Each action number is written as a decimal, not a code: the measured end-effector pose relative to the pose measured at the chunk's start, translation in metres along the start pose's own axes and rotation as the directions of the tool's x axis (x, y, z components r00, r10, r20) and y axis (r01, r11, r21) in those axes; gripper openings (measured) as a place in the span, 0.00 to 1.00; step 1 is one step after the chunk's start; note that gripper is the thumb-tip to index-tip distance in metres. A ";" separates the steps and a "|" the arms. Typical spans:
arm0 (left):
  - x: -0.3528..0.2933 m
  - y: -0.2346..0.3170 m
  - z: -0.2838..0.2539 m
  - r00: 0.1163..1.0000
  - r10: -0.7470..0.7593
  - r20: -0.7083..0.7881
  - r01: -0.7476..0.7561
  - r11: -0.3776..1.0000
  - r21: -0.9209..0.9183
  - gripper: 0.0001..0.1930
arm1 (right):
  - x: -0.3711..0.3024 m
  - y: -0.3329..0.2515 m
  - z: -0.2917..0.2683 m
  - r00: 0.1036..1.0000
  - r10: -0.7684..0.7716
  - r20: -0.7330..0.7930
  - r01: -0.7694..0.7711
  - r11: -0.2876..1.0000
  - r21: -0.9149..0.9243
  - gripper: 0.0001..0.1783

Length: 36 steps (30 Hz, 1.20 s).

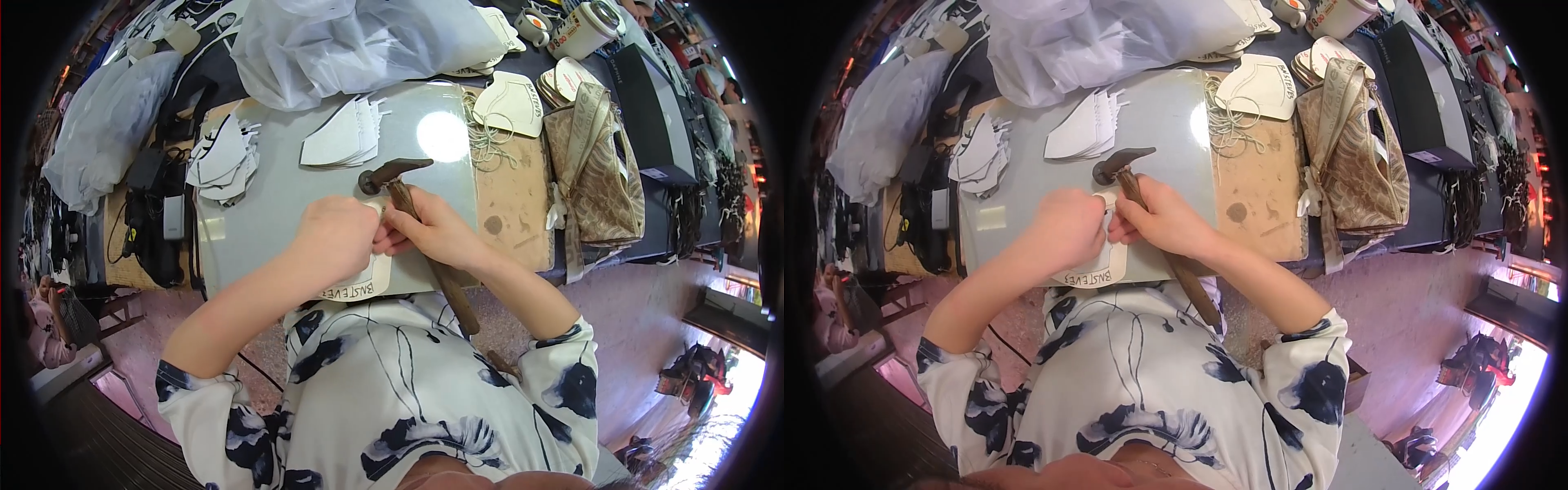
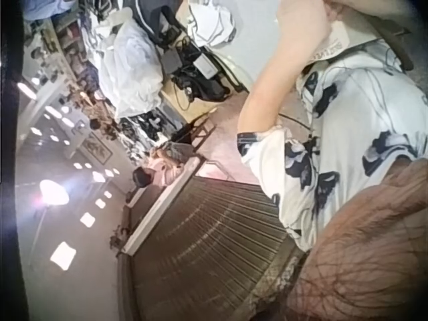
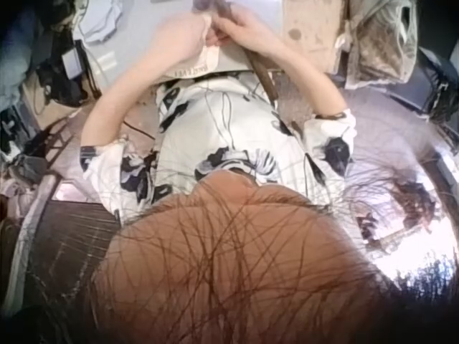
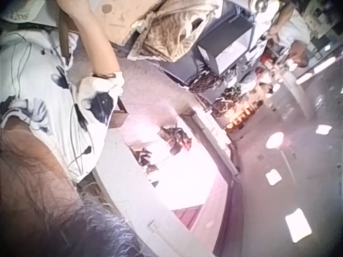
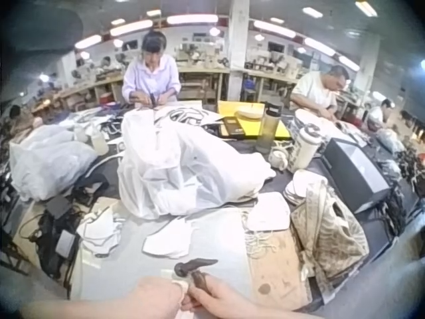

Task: Hammering and assembling shoe components on a workbench in a factory.

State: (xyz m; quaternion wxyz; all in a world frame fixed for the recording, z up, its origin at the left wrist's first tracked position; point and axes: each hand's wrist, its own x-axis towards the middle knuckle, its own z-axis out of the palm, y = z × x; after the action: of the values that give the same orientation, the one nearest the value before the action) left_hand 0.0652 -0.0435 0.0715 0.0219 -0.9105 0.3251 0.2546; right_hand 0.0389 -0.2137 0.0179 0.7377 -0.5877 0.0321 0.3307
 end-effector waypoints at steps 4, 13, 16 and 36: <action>-0.007 0.002 0.003 0.997 0.057 -0.059 -0.053 0.997 0.063 0.03 | -0.004 -0.005 0.002 0.998 0.056 -0.033 -0.060 0.987 -0.150 0.09; -0.006 0.006 0.022 0.989 0.084 -0.122 -0.066 0.987 0.147 0.05 | -0.004 -0.013 0.005 0.999 -0.028 -0.038 0.015 0.949 -0.314 0.10; -0.009 -0.003 0.035 0.966 0.065 -0.249 -0.028 0.988 0.150 0.06 | -0.004 -0.012 0.005 0.999 0.020 -0.036 -0.029 0.965 -0.261 0.11; -0.040 -0.028 0.078 0.630 0.230 -0.742 -0.309 0.951 0.032 0.19 | -0.009 -0.017 0.013 1.000 0.003 -0.030 -0.013 0.940 -0.342 0.11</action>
State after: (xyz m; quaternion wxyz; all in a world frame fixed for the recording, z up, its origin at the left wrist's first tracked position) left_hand 0.0203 0.0179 0.0192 -0.1941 -0.8760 0.4254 -0.1184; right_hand 0.0367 -0.2073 0.0406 0.6225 -0.7114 -0.0127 0.3259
